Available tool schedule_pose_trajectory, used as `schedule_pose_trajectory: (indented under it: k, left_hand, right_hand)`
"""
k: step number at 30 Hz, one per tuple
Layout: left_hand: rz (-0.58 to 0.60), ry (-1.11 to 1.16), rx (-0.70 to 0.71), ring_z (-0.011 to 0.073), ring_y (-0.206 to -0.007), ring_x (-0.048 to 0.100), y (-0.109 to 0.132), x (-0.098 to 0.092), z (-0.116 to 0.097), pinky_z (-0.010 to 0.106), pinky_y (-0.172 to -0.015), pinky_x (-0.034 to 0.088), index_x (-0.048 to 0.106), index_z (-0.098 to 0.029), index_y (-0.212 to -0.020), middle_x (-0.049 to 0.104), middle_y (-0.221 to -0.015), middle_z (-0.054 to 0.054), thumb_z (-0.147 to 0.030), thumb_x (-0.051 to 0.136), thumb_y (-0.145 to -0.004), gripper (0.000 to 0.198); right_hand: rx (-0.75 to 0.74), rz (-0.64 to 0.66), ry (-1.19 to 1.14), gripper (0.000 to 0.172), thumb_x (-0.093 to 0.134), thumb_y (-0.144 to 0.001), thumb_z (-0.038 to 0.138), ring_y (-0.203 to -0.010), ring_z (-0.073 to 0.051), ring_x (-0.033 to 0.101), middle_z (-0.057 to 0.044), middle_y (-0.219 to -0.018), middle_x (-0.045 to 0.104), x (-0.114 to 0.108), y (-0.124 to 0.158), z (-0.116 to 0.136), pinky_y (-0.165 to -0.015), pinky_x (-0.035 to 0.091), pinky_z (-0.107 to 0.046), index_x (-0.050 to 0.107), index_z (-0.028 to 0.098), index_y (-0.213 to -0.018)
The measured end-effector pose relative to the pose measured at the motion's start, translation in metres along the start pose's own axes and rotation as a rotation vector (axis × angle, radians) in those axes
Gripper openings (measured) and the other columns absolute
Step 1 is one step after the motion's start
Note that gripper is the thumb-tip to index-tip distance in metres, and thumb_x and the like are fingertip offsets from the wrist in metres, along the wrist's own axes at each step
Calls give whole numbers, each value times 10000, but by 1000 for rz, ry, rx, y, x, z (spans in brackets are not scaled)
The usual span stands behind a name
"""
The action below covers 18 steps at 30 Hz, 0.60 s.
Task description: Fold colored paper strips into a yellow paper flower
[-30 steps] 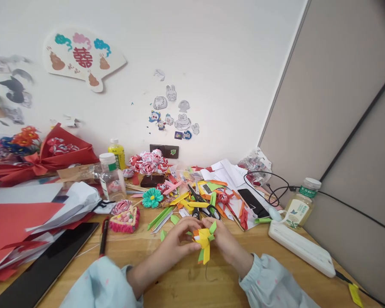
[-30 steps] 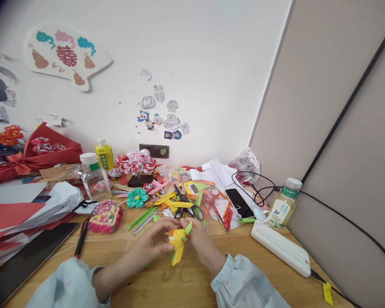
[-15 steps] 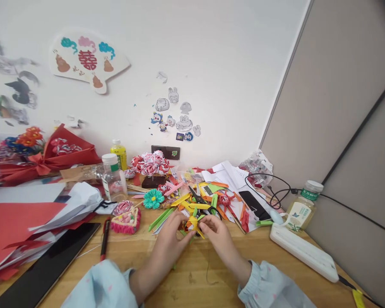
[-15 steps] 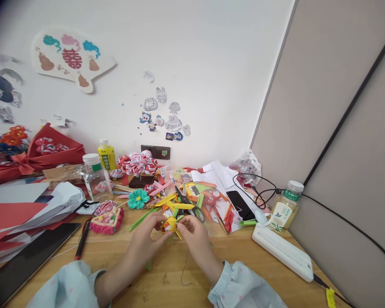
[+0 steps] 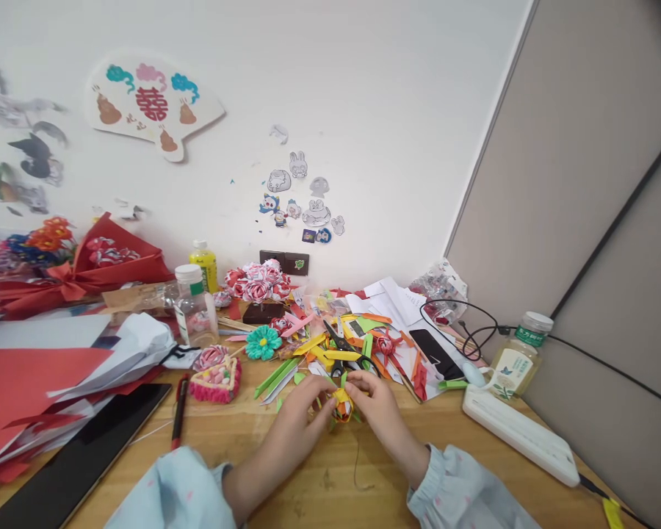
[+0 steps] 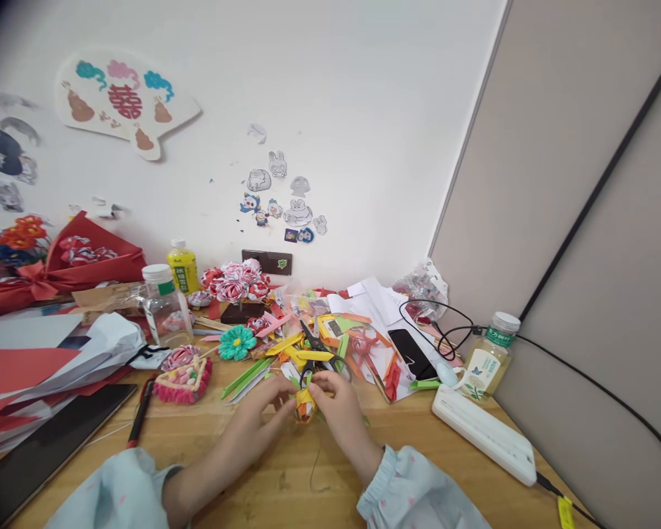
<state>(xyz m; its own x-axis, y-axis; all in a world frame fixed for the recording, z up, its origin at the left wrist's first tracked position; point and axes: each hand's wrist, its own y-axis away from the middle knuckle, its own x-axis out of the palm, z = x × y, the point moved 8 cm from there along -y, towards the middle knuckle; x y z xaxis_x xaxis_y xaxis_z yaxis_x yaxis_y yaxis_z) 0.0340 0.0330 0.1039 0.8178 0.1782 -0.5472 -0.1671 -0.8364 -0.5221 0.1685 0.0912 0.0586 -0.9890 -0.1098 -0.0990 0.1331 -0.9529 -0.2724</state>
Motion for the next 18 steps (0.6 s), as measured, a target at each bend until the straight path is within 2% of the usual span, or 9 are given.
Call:
schedule_pose_trajectory:
  k: [4, 7, 11, 14, 16, 18]
  left_hand:
    - [-112, -9, 7, 201, -867, 600, -2, -13, 8, 323, -771, 491, 629, -217, -881, 662, -901, 49, -214, 508, -826, 132]
    - [-127, -33, 26, 227, -970, 585, -1, -14, 10, 380, -866, 470, 663, -241, -934, 655, -988, 66, -218, 541, -808, 176]
    - [-153, -43, 22, 241, -1047, 555, -1, -13, 14, 398, -903, 455, 662, -243, -994, 611, -1089, 86, -186, 577, -770, 246]
    - [-72, 10, 18, 218, -984, 582, -3, -6, 16, 363, -880, 465, 656, -231, -977, 639, -1023, 73, -175, 569, -775, 227]
    - [22, 36, 11, 199, -887, 604, -4, 1, 15, 336, -821, 482, 660, -228, -908, 664, -925, 54, -193, 538, -803, 165]
    - [60, 47, 0, 192, -834, 606, -3, 3, 14, 324, -782, 485, 656, -222, -854, 668, -870, 46, -222, 518, -822, 142]
  right_hand:
    - [2, 47, 2, 225, 705, -660, 380, -727, -213, 612, -48, -756, 669, 5, 2, 4, -678, 476, -330, 659, 178, -748]
    - [-6, 67, 22, 188, 697, -667, 349, -728, -214, 614, -48, -764, 675, 6, 4, 8, -676, 482, -333, 674, 183, -752]
    - [-38, 93, 74, 109, 646, -705, 273, -766, -229, 624, -59, -788, 689, 7, 7, 15, -718, 485, -355, 694, 191, -759]
    - [-84, 101, 113, 108, 601, -725, 218, -795, -228, 621, -56, -813, 687, 8, 9, 19, -738, 480, -353, 698, 200, -769]
    - [-112, 96, 147, 133, 573, -729, 183, -802, -223, 616, -52, -819, 677, 9, 10, 22, -739, 476, -344, 694, 203, -779]
    - [-139, 75, 193, 152, 559, -727, 159, -788, -216, 611, -46, -805, 663, 8, 12, 25, -726, 474, -335, 690, 205, -788]
